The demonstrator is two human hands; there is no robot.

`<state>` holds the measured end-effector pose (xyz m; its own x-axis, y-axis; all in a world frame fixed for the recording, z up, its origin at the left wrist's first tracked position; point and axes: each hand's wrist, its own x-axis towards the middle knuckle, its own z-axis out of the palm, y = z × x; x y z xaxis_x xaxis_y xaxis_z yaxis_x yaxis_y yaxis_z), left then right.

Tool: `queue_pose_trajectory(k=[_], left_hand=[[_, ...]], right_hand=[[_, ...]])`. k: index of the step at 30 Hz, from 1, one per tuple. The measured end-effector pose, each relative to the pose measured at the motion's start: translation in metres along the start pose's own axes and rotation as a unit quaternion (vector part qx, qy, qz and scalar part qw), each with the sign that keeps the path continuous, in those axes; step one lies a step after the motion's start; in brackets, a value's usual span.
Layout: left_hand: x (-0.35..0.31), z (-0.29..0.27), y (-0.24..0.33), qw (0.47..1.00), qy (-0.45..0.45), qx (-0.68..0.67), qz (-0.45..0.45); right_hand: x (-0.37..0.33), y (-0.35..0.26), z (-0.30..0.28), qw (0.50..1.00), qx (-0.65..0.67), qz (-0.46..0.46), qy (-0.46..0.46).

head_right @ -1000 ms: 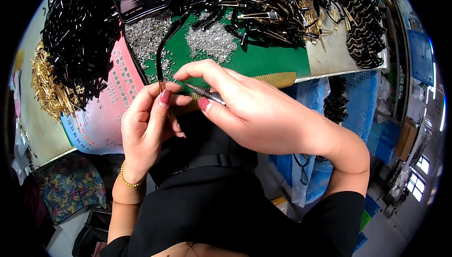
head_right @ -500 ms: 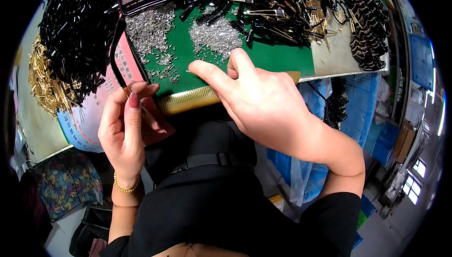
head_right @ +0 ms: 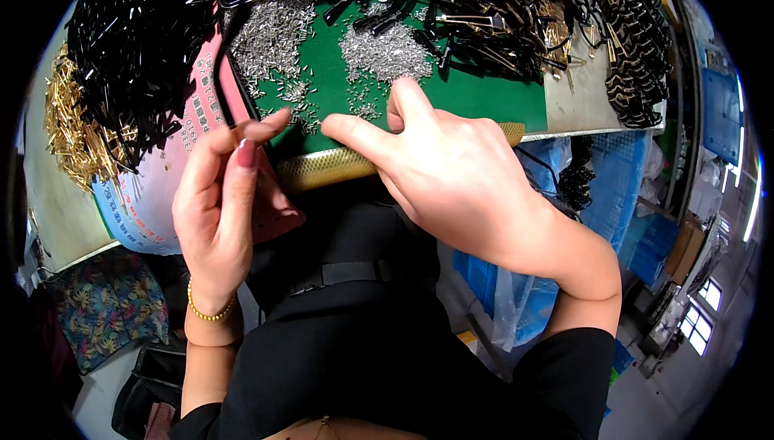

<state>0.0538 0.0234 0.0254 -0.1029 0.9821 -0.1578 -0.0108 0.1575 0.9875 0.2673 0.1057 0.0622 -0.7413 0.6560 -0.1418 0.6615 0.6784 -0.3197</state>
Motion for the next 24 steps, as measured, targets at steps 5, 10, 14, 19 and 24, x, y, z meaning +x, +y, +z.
queue_pose_trajectory(k=[5, 10, 14, 19, 24], left_hand=[[0.009, 0.003, 0.002, 0.999, -0.028, 0.003, -0.029], [-0.001, -0.006, 0.001, 0.997, -0.051, 0.009, -0.051], [-0.005, -0.005, 0.002, 0.995, -0.054, -0.019, -0.082], [-0.004, -0.001, 0.005, 0.993, -0.039, -0.051, -0.101], [-0.005, -0.002, -0.004, 0.998, 0.007, -0.01, -0.063]], right_hand=[[-0.001, -0.003, -0.002, 1.0, -0.017, 0.003, -0.003], [-0.002, -0.002, 0.0, 1.0, -0.015, 0.01, 0.005], [-0.002, -0.002, 0.001, 1.0, -0.007, 0.013, 0.012], [0.0, -0.003, -0.001, 1.0, -0.003, 0.016, 0.001], [0.004, -0.003, -0.007, 0.998, -0.008, 0.023, -0.058]])
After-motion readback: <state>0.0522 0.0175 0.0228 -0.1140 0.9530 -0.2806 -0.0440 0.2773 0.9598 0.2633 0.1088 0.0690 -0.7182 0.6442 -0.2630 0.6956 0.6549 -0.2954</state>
